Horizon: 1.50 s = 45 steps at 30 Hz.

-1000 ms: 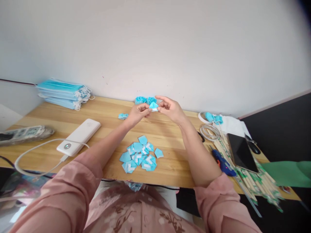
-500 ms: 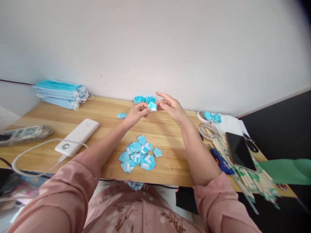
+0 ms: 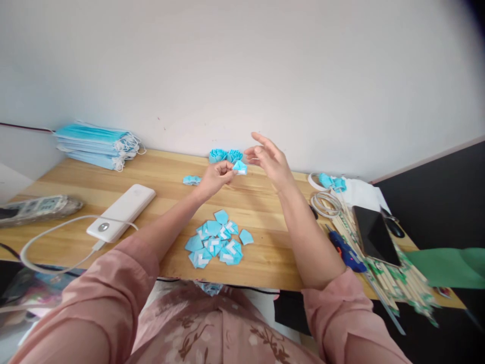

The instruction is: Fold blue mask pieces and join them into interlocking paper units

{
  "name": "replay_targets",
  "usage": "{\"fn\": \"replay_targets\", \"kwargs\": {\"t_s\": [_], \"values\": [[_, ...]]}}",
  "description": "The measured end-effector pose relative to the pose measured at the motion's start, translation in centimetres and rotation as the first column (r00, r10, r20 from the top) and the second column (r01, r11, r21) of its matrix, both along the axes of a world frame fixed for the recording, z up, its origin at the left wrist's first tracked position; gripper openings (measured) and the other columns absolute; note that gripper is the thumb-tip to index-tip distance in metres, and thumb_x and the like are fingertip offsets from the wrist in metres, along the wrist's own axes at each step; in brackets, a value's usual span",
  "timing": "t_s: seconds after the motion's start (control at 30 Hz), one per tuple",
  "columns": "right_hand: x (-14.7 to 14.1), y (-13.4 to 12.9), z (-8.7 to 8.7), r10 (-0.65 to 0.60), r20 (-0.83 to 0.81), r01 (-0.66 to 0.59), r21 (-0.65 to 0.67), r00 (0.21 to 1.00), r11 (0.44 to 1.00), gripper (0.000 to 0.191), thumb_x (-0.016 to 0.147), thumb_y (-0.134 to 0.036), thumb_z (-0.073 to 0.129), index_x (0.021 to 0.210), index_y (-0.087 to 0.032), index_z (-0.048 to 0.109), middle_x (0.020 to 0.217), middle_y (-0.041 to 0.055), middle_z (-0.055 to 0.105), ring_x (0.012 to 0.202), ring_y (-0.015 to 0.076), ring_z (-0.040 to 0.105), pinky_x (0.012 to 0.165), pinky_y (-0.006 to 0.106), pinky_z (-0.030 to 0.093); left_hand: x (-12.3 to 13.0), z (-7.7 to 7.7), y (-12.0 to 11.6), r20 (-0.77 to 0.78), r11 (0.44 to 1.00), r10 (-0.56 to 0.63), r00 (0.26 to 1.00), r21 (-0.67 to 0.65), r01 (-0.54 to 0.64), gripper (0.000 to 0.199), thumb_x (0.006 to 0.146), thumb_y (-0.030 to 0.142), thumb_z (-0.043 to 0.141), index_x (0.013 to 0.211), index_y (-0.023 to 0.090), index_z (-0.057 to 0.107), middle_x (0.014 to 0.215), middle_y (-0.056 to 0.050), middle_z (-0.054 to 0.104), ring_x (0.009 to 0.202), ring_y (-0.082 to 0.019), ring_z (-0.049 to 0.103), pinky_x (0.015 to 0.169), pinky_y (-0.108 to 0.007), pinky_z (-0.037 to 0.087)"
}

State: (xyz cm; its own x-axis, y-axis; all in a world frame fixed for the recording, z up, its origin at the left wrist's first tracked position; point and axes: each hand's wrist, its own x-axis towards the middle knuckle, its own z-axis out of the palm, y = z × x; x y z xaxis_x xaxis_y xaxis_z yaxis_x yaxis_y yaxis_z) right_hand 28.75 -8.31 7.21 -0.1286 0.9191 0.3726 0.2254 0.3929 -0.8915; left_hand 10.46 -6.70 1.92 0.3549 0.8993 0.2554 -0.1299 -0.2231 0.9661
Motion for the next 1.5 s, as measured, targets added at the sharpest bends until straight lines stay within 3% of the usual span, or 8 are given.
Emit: {"fn": "replay_targets", "kwargs": {"t_s": [0.33, 0.57, 0.73, 0.8, 0.9, 1.0, 1.1, 1.5], "values": [[0.7, -1.4, -1.2, 0.047, 0.075, -0.039, -0.105, 0.996, 0.994, 0.065, 0.075, -0.03, 0.07, 0.137, -0.018, 0.054, 0.092, 0.003, 0.069, 0.079, 0.015, 0.061, 0.076, 0.032, 0.051, 0.3, 0.5, -0.6, 0.114, 1.0, 0.011, 0.993, 0.006, -0.011, 0.032, 0.074, 0.042, 0.078, 0.076, 0.017, 0.058, 0.061, 0.003, 0.061, 0.054, -0.007, 0.053, 0.056, -0.021, 0.045], [1.0, -2.7, -2.9, -0.003, 0.005, 0.004, -0.131, 1.0, 0.991, 0.066, 0.072, -0.031, 0.069, 0.135, -0.015, 0.055, 0.08, -0.0026, 0.063, 0.073, 0.013, 0.059, 0.075, 0.031, 0.05, 0.7, -0.2, -0.8, 0.038, 0.993, -0.119, 0.992, -0.021, 0.12, 0.034, 0.073, 0.043, 0.079, 0.076, 0.015, 0.06, 0.063, 0.002, 0.062, 0.055, -0.007, 0.054, 0.056, -0.021, 0.045], [0.6, -3.3, -4.2, -0.084, -0.102, 0.069, -0.143, 0.991, 0.987, 0.056, 0.077, -0.039, 0.067, 0.13, -0.022, 0.056, 0.085, -0.0008, 0.066, 0.08, 0.0153, 0.063, 0.08, 0.032, 0.054, 0.7, -0.5, -0.5, 0.012, 0.995, -0.099, 0.995, -0.033, 0.099, 0.03, 0.072, 0.039, 0.078, 0.075, 0.015, 0.06, 0.063, 0.001, 0.063, 0.055, -0.008, 0.055, 0.057, -0.021, 0.046], [0.4, -3.8, -4.4, -0.206, -0.133, 0.197, -0.079, 0.97, 0.977, 0.043, 0.082, -0.042, 0.061, 0.12, -0.022, 0.059, 0.088, 0.0008, 0.067, 0.084, 0.0162, 0.064, 0.081, 0.033, 0.054, 0.7, -0.5, -0.4, 0.015, 0.998, -0.058, 0.998, -0.035, 0.059, 0.029, 0.072, 0.039, 0.077, 0.074, 0.015, 0.06, 0.063, 0.001, 0.064, 0.054, -0.008, 0.055, 0.055, -0.021, 0.046], [0.0, -4.7, -4.4, -0.363, 0.048, 0.355, 0.125, 0.93, 0.926, 0.02, 0.087, -0.041, 0.058, 0.091, -0.022, 0.062, 0.082, 0.0018, 0.068, 0.08, 0.0167, 0.063, 0.079, 0.032, 0.052, 0.6, -0.6, -0.3, 0.011, 0.999, -0.006, 1.0, -0.037, 0.006, 0.029, 0.072, 0.038, 0.076, 0.072, 0.016, 0.058, 0.062, 0.001, 0.064, 0.053, -0.008, 0.055, 0.055, -0.02, 0.046], [-0.4, -5.4, -4.3, -0.422, 0.307, 0.324, 0.323, 0.853, 0.889, 0.02, 0.09, -0.037, 0.055, 0.077, -0.022, 0.061, 0.078, 0.0031, 0.069, 0.076, 0.018, 0.063, 0.078, 0.033, 0.049, 0.7, -0.6, -0.4, 0.007, 1.0, 0.001, 1.0, -0.025, 0.0, 0.025, 0.072, 0.036, 0.076, 0.073, 0.016, 0.059, 0.063, 0.001, 0.064, 0.055, -0.008, 0.055, 0.055, -0.02, 0.046], [-0.7, -5.6, -4.5, -0.463, 0.409, 0.281, 0.431, 0.787, 0.858, 0.019, 0.093, -0.032, 0.051, 0.084, -0.023, 0.065, 0.083, 0.0059, 0.072, 0.079, 0.0203, 0.065, 0.078, 0.034, 0.049, 0.9, -0.7, -0.6, -0.005, 1.0, -0.011, 1.0, -0.016, 0.01, 0.022, 0.072, 0.033, 0.074, 0.073, 0.016, 0.061, 0.064, 0.001, 0.064, 0.055, -0.008, 0.055, 0.056, -0.021, 0.045], [-1.1, -6.1, -5.0, -0.497, 0.502, 0.281, 0.445, 0.708, 0.85, 0.02, 0.095, -0.024, 0.052, 0.096, -0.022, 0.072, 0.098, 0.0096, 0.077, 0.094, 0.0251, 0.067, 0.086, 0.037, 0.048, 1.3, -1.3, -1.0, -0.019, 0.997, -0.077, 0.997, 0.002, 0.077, 0.017, 0.075, 0.03, 0.07, 0.078, 0.015, 0.065, 0.074, -0.002, 0.068, 0.067, -0.01, 0.061, 0.067, -0.022, 0.049]]}}
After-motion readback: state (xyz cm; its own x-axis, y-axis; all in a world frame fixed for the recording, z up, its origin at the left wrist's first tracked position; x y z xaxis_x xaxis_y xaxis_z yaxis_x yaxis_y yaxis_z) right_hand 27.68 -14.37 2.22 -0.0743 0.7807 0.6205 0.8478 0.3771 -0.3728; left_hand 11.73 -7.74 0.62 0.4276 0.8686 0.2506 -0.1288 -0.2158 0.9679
